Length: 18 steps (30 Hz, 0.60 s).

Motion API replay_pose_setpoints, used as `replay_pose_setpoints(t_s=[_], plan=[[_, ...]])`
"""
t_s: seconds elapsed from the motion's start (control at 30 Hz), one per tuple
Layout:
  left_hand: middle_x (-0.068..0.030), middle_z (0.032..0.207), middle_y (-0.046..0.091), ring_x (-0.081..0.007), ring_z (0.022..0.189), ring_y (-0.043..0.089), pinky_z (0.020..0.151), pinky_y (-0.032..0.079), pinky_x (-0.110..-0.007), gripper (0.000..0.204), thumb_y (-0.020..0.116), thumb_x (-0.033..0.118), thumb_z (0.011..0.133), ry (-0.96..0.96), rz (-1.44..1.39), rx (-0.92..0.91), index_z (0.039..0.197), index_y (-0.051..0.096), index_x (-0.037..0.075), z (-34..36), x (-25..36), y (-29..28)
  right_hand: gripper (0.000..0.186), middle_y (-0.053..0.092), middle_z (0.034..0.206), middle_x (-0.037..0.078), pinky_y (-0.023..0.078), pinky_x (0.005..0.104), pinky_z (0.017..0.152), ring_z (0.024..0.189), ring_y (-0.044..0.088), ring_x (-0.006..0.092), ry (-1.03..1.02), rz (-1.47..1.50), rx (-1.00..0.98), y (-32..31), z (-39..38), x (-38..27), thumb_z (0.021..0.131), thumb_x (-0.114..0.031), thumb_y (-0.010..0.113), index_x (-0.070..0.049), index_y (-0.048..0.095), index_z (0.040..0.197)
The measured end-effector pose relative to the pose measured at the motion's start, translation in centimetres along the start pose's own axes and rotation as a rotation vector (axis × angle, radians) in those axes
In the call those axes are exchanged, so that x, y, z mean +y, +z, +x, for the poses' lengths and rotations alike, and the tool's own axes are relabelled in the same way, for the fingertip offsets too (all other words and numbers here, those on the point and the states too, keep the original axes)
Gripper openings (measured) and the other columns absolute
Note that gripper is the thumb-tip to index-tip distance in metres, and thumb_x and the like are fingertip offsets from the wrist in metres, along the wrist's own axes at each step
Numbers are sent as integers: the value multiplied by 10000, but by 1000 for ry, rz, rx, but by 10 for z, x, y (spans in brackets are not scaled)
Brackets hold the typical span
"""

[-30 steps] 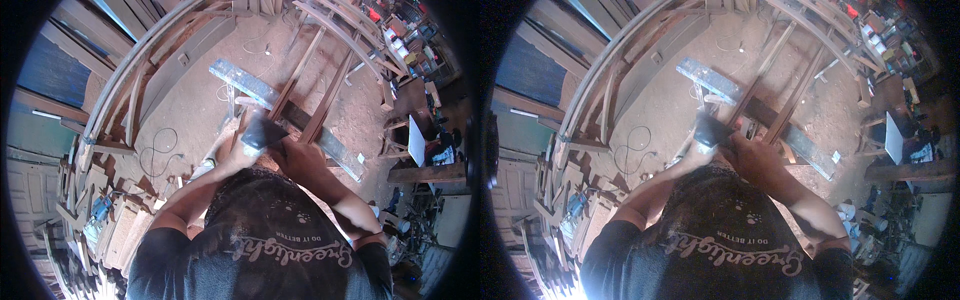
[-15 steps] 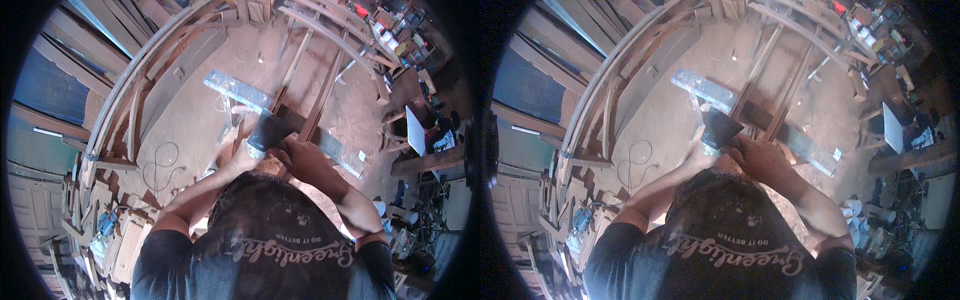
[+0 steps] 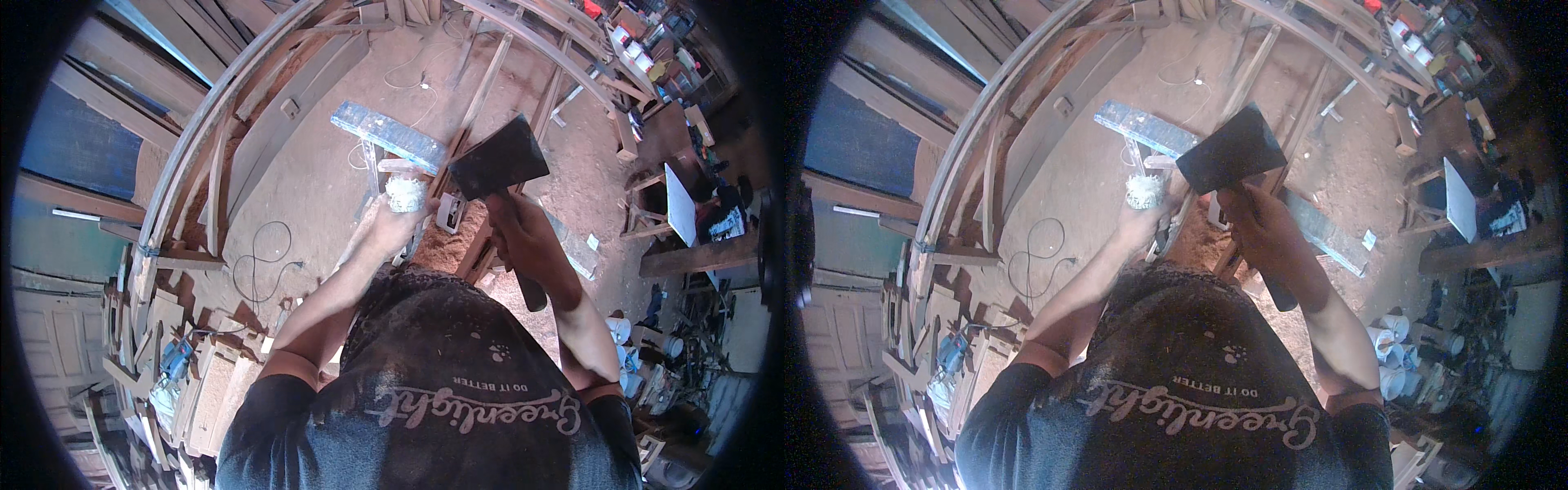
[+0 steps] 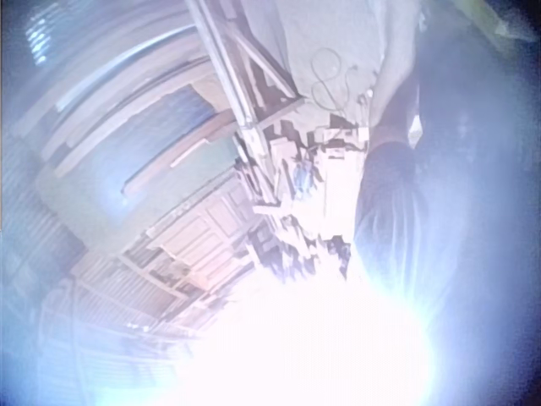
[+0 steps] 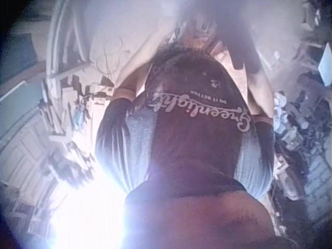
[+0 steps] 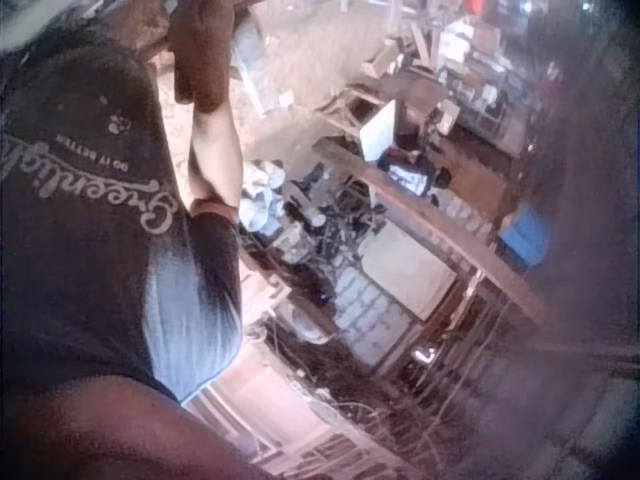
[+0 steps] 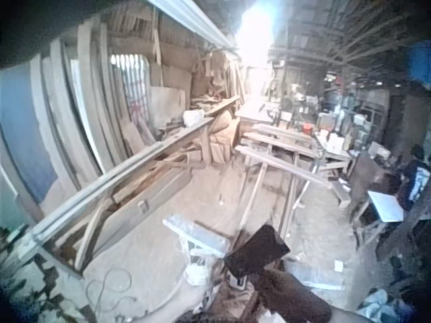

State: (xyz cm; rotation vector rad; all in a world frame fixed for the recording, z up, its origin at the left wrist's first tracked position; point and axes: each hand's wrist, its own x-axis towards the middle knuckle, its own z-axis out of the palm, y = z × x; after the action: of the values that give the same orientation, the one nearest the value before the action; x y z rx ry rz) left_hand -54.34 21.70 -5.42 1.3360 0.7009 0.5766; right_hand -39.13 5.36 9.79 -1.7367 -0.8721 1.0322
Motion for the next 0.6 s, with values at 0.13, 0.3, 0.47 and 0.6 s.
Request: replay_pose_setpoints(t_s=[0.13, 0.3, 0.47, 0.6], plan=[[-43, 935, 681, -156, 858, 632, 807, 515, -360, 321, 812, 182, 851, 4, -17, 6, 1064, 655, 1, -2, -3, 2, 390, 504, 687, -15, 382, 259, 506, 573, 474, 64, 40, -19, -49, 3, 0, 1, 1068, -425, 512, -43, 591, 1072], [-63, 1001, 663, -179, 869, 639, 818, 519, -378, 369, 794, 239, 880, -71, 66, 52, 1113, 624, 8, -6, -6, 3, 417, 552, 762, 73, 456, 339, 656, 706, 538, 142, -73, -159, -60, 6, 3, -14, 1070, -401, 507, -16, 648, 1150], [-89, 994, 661, -218, 829, 636, 813, 520, -371, 298, 737, 248, 934, 327, 440, 25, 1071, 614, 14, -1, -32, 1, 407, 597, 754, 130, 472, 374, 683, 721, 595, 203, -247, -222, -27, 15, -1, -48, 1063, -368, 509, 13, 643, 1113], [-105, 1025, 665, -227, 948, 635, 881, 517, -376, 286, 739, 164, 905, 257, 355, -20, 1098, 609, -1, -23, 8, 2, 382, 675, 794, 191, 523, 434, 708, 766, 694, 314, -629, -283, 94, 33, 3, -37, 1052, -354, 528, 13, 618, 1103]])
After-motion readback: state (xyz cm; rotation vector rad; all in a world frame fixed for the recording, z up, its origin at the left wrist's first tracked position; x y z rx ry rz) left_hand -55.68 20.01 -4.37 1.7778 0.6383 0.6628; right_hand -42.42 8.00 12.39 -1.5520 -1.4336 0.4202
